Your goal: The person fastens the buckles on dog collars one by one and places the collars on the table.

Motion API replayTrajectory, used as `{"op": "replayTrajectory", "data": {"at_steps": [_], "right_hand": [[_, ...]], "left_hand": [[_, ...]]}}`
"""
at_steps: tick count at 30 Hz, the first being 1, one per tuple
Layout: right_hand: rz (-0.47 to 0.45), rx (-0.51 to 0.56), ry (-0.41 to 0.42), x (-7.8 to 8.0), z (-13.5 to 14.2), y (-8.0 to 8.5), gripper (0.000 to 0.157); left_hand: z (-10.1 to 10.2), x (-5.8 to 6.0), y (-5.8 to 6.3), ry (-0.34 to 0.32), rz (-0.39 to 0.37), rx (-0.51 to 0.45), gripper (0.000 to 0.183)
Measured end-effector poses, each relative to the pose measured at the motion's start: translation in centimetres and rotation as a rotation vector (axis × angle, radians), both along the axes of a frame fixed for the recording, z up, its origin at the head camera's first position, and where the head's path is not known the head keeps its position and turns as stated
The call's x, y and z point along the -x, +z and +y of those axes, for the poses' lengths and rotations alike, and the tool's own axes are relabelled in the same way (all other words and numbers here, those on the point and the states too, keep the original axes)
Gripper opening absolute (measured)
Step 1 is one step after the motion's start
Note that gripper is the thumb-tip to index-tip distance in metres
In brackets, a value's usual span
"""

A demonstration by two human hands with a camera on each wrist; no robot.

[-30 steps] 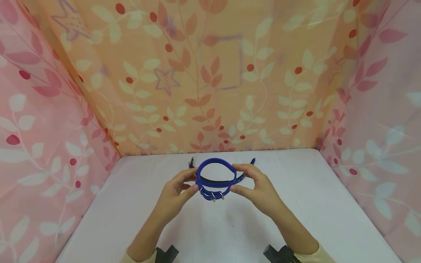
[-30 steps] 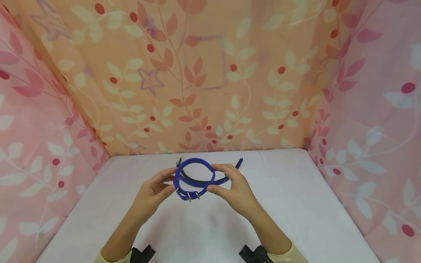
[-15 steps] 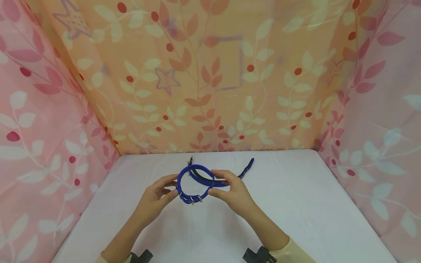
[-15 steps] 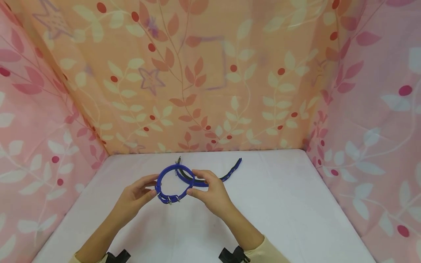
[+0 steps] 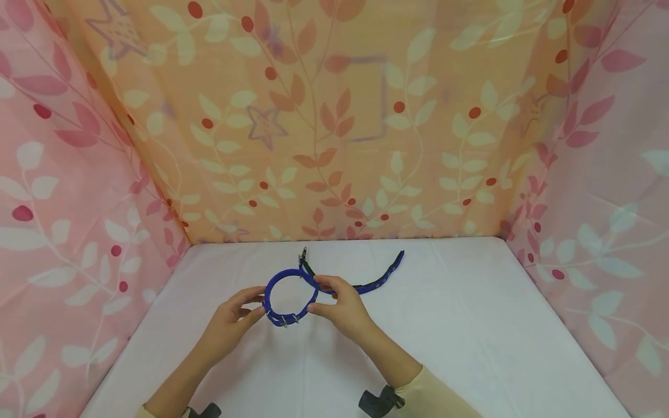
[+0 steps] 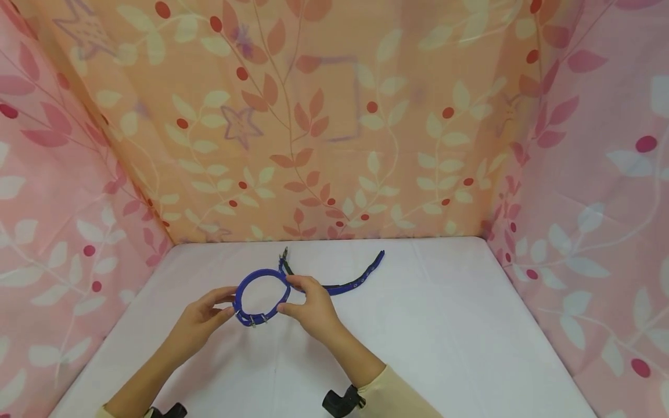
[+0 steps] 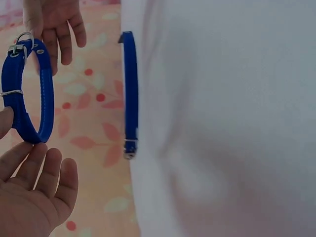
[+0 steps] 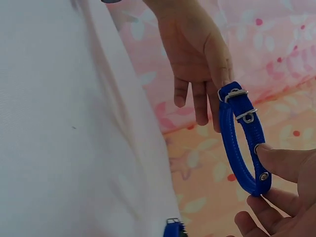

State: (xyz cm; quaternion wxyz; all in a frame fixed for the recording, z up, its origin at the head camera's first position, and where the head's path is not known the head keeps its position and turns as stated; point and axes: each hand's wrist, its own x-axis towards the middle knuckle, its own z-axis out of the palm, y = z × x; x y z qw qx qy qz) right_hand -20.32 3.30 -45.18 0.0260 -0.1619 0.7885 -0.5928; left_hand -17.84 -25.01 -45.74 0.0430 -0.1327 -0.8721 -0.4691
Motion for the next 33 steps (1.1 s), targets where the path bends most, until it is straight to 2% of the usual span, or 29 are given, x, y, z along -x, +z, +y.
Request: {"op": "replayTrajectory", "data": {"at_steps": [6,12,15,21,27,33], "right_hand": [[-0.015,-0.071,-0.014,0.6,-1.9,-1.8,0.058],[-0.030,-0.123,-0.040,1.4,-3.7,-3.6,0.060],[0.000,-0.144,-0.038,1.9,-4.7,-4.4,0.061],[0.064,-0.189,-0.030,2.2,-6.1,-5.7,0.060],[0.103,-0.294,-0.047,2.3,-7.2,-6.8,0.058],[0.141,-0.433,-0.098,2.5,-7.9,-7.4,0.058]], "left_hand": [[-1.6,0.5,-1.4,0.021,-0.074,0.016,0.042],[-3.3,1.5,-2.6,0.032,-0.113,0.102,0.046],[-4.1,2.0,-3.1,0.022,-0.134,0.122,0.046],[-5.1,2.4,-4.0,-0.027,-0.199,0.081,0.046],[-6.0,3.0,-5.3,-0.012,-0.227,0.116,0.046],[-6.1,3.6,-5.7,-0.009,-0.235,0.109,0.046]]}}
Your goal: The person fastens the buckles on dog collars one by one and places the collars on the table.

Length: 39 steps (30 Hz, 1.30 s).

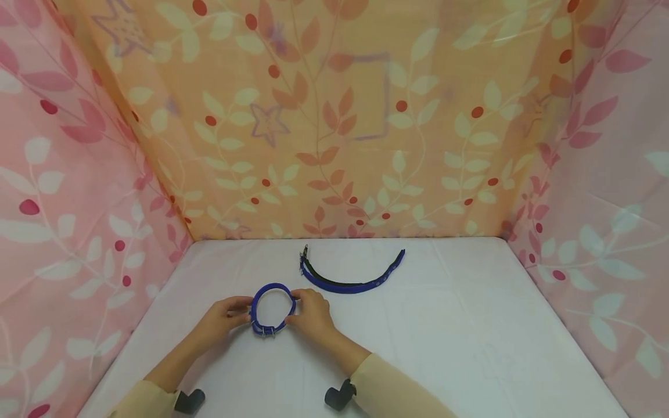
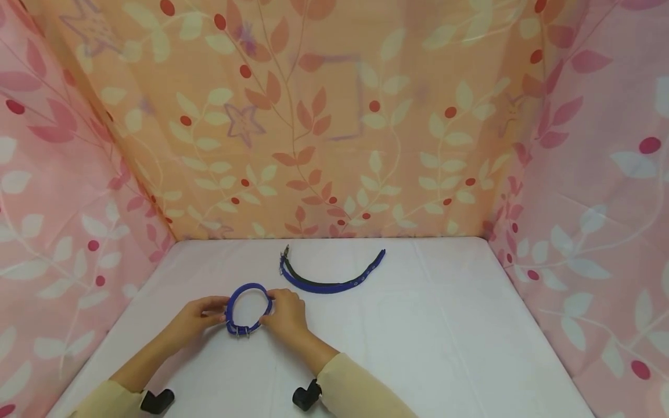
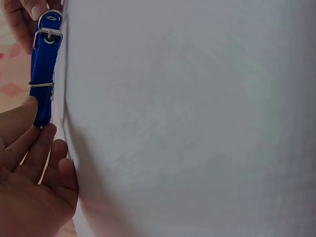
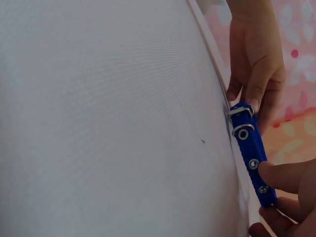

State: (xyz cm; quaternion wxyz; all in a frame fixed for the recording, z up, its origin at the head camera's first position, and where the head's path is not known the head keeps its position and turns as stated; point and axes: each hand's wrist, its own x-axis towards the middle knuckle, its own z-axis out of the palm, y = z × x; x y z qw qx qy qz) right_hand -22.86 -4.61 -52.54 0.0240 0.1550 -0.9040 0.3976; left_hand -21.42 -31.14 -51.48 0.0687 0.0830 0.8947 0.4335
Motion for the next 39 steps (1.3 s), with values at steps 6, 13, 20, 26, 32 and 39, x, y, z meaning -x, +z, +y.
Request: {"op": "replayTrajectory", "data": {"at_steps": [6,13,20,26,32,39], "right_hand": [[0.016,-0.035,-0.016,0.13,-0.27,-0.15,0.058],[0.008,-0.086,-0.012,0.69,-0.63,-0.47,0.057],[-0.002,-0.167,-0.013,0.85,-0.71,-0.52,0.056],[0.007,-0.203,-0.016,0.75,-0.67,-0.01,0.055],[0.014,-0.264,-0.010,0.87,-0.64,0.15,0.056],[0.005,-0.235,0.005,1.02,-0.19,0.12,0.055]], "left_hand": [[0.28,0.02,0.09,-0.006,0.010,0.007,0.045],[0.55,-0.23,0.55,0.013,-0.013,0.014,0.044],[0.44,-0.15,0.09,0.021,-0.015,0.085,0.043],[0.52,-0.05,0.17,0.032,-0.032,0.083,0.042],[0.72,-0.07,0.32,0.044,-0.038,0.108,0.041],[0.74,0.02,0.37,0.027,-0.019,0.123,0.040]]}}
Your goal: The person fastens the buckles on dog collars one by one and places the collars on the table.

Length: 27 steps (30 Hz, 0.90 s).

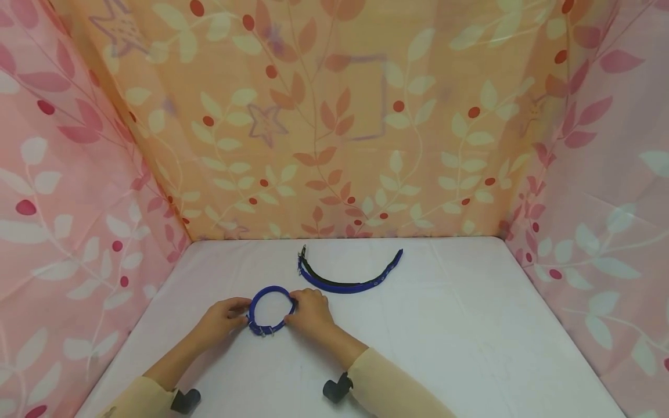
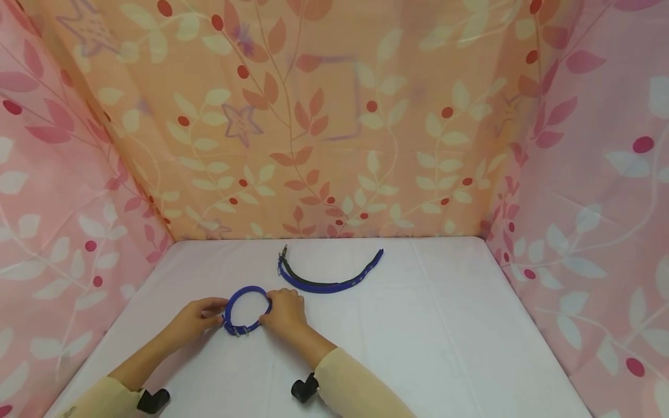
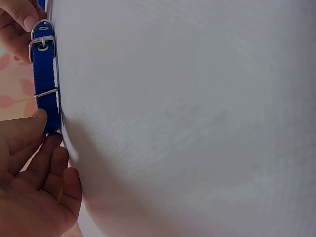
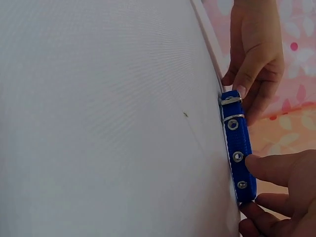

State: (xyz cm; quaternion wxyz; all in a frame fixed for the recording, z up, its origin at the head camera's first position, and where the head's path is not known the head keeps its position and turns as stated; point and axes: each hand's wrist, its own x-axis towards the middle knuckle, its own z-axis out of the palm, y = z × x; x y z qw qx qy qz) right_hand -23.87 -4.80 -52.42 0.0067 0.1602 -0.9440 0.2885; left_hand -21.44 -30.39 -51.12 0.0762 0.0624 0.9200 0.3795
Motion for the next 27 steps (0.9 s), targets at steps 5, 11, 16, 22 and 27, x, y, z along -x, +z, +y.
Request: {"op": "replayTrajectory", "data": {"at_steps": [5,11,16,22,27], "right_hand": [[0.001,0.025,0.015,-0.2,0.3,0.1,0.054],[0.024,0.018,0.048,-0.6,0.9,0.1,0.054],[-0.009,0.097,0.080,-1.1,1.9,0.5,0.052],[-0.042,0.175,0.121,-1.6,3.4,0.8,0.048],[-0.021,0.140,0.156,-2.1,4.9,1.0,0.044]], "left_hand": [[0.0,-0.1,0.2,-0.014,-0.006,0.006,0.040],[-0.2,-0.5,0.6,-0.014,-0.009,0.016,0.039],[-0.4,-0.6,1.3,-0.008,0.000,0.055,0.038],[-0.1,-0.4,2.7,-0.017,0.056,0.086,0.036],[0.6,-0.1,3.4,-0.031,0.085,0.085,0.035]]}}
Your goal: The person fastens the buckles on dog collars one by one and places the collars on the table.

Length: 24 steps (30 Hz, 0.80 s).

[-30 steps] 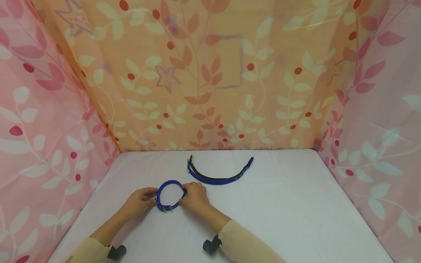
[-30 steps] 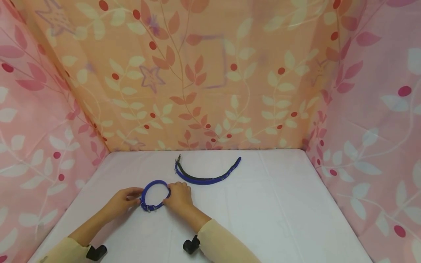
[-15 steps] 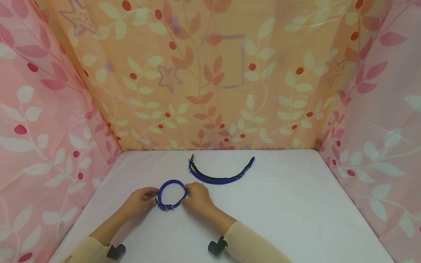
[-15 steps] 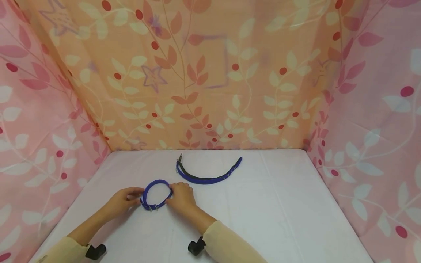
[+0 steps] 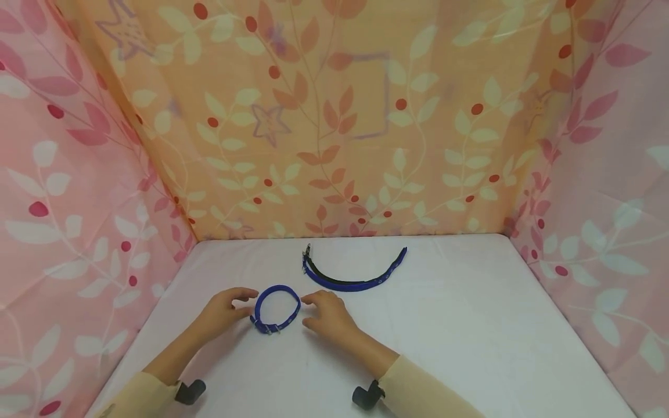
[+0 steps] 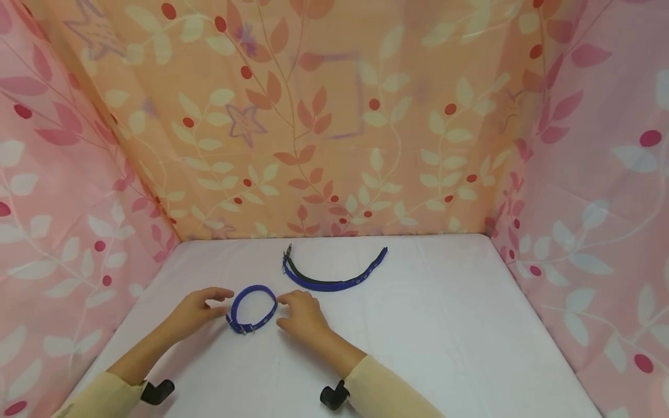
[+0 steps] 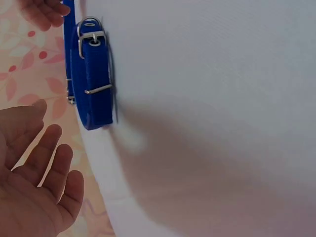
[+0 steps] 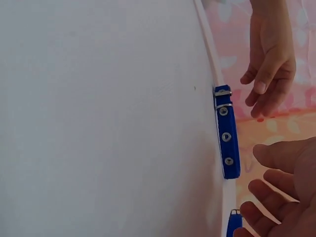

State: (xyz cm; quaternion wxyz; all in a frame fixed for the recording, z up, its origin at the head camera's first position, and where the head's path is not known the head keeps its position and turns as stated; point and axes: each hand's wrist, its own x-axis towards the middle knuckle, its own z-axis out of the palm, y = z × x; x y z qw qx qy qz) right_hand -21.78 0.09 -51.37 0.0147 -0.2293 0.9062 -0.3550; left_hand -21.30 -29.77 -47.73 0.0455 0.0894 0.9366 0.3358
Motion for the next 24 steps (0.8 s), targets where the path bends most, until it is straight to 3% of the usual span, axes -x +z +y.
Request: {"op": "replayTrajectory", "data": {"at_steps": [4,13,24], "right_hand": [[0.042,-0.024,0.030,-0.5,1.6,0.5,0.041],[0.083,0.013,0.067,-0.2,5.9,1.1,0.039],[0.163,0.047,0.080,0.1,11.9,1.7,0.040]], "left_hand": [[1.1,0.5,0.6,-0.019,0.006,0.018,0.037],[4.2,2.2,2.3,-0.120,0.107,0.015,0.035],[7.1,3.8,1.5,-0.140,0.062,-0.063,0.037]]}}
